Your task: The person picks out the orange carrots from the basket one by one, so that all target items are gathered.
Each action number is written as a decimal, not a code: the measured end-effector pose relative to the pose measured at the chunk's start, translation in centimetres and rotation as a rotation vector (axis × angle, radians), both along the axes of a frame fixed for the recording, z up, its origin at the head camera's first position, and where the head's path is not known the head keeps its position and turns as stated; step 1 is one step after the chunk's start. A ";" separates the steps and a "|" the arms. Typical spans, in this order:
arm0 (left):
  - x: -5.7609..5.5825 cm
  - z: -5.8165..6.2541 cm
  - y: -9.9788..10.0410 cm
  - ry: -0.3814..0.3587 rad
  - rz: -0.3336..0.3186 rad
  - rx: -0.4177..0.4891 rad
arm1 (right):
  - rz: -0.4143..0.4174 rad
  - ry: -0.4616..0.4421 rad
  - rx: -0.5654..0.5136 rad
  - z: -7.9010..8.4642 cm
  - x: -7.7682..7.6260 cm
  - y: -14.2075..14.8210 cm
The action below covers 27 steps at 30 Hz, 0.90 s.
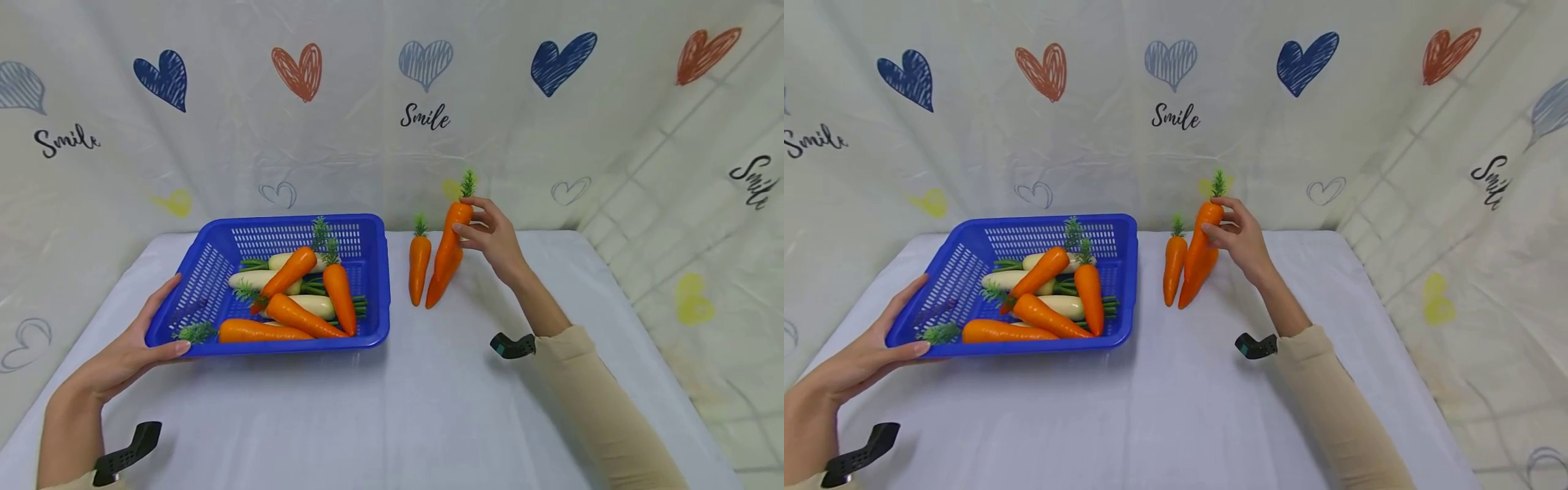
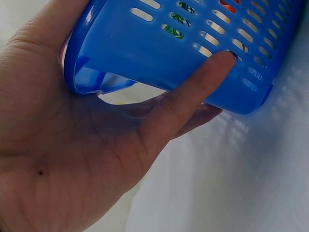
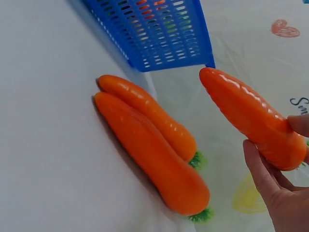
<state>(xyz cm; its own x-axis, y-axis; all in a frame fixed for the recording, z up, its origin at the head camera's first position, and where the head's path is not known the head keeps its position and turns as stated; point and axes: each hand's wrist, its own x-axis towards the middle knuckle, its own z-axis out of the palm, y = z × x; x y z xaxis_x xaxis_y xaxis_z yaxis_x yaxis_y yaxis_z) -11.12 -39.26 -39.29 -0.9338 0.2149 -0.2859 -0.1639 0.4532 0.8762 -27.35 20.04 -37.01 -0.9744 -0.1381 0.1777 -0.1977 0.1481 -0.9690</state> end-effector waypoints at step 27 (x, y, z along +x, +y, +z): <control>0.2 0.2 0.4 0.002 0.011 0.005 | -0.007 -0.102 0.072 -2.9 0.8 2.6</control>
